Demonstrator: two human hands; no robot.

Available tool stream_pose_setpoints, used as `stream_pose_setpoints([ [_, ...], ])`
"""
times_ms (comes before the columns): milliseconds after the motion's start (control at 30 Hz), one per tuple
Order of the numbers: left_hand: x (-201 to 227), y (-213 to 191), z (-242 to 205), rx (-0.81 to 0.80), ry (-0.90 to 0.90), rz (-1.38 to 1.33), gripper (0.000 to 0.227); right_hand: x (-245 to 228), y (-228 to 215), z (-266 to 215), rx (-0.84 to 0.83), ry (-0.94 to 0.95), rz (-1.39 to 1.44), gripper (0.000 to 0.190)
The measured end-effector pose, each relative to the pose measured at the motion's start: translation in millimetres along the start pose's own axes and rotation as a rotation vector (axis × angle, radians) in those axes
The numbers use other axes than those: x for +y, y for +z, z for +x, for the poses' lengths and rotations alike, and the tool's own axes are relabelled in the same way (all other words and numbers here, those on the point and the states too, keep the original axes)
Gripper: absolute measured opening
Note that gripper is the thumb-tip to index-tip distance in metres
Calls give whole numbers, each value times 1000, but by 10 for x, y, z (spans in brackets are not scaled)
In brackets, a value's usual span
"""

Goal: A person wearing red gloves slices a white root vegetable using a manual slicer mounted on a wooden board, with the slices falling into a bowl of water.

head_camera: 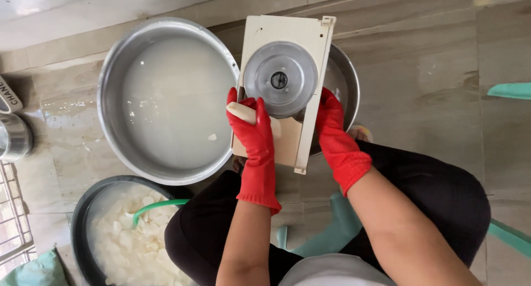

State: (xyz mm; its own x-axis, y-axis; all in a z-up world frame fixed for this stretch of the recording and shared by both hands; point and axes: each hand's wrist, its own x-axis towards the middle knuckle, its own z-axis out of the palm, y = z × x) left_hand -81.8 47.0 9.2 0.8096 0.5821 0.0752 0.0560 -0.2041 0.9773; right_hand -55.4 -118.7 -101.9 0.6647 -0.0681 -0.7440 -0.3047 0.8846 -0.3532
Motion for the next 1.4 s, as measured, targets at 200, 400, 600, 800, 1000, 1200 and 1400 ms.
stream_pose_setpoints([
  [200,-104,30,49,-30,-67,80,68,-48,259,-184,46,-2,-199,62],
  [400,-8,47,20,-12,-12,108,72,-79,346,116,107,-21,-426,62],
  [600,90,14,12,-37,-25,105,66,-144,403,56,178,-28,-652,61],
  [800,99,10,-1,-27,-20,94,65,-137,368,147,245,-51,-875,61],
  [1000,-44,107,6,47,54,139,63,-148,346,66,312,-81,-1102,61],
  [1200,-44,13,43,-53,53,144,60,-176,240,15,401,-124,-1321,61],
  [1400,11,-2,34,-37,75,118,60,-82,-364,447,481,-325,-1041,85],
])
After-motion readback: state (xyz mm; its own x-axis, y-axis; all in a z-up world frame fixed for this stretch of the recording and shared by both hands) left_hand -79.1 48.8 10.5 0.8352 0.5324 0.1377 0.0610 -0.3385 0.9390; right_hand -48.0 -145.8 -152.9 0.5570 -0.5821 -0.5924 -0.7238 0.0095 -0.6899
